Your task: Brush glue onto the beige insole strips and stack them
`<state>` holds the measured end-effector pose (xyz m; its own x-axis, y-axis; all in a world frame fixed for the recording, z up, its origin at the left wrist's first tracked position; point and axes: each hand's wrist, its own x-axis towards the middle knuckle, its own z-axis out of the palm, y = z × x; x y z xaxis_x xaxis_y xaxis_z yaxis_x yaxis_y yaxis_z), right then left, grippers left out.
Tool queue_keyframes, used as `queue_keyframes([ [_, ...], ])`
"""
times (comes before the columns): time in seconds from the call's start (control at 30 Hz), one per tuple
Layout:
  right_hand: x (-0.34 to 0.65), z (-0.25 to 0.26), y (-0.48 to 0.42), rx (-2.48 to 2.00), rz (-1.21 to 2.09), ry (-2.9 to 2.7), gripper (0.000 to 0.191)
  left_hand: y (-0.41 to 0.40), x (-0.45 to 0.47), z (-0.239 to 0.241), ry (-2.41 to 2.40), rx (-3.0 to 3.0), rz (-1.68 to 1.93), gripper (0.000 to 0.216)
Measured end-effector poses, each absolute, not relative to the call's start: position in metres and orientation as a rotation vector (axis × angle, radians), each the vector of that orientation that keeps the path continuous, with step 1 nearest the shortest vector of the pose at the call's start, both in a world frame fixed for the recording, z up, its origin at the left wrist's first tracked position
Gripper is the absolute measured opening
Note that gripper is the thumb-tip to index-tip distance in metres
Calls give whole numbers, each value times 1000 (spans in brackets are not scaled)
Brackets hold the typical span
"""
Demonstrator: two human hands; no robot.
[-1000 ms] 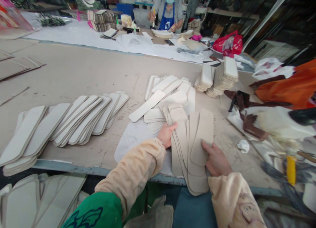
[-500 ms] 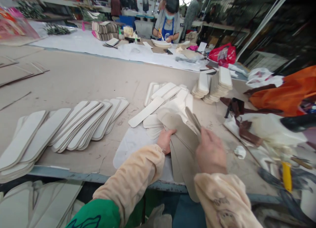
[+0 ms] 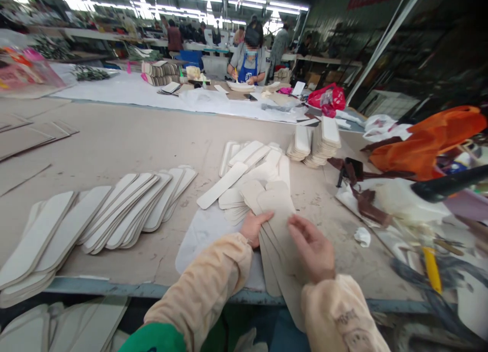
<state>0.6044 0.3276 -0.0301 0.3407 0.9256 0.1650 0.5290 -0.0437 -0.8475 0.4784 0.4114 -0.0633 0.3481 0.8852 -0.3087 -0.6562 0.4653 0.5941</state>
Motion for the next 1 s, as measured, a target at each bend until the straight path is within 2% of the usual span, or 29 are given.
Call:
queue_keyframes([
  [0.1,631,-35,330,-1849,600,-1117,71,410,479,-62,639,409,1021,58],
  [0.23,621,-36,333,-1990,864,-1469,77,407,477,-58,622,449,1036,49],
  [0.37,591,-40,336,-1963,892,-1442,88,404,473,-61,692,488,1088,49],
  [0.53,589,-26,338,-1901,953,-1427,76,401,475,-62,765,597,1201,47],
  [0.73,625,44,334,-1852,383,-2250,46,394,425,-34,545,680,1443,66],
  [0.8,633,54,336,-1852,241,-2409,39,389,396,-35,579,773,1527,78],
  [0.87,635,49,338,-1873,220,-2526,35,381,370,-46,697,908,1481,87],
  [1.0,629,16,338,-1948,345,-2578,36,360,341,-72,945,1216,1098,83],
])
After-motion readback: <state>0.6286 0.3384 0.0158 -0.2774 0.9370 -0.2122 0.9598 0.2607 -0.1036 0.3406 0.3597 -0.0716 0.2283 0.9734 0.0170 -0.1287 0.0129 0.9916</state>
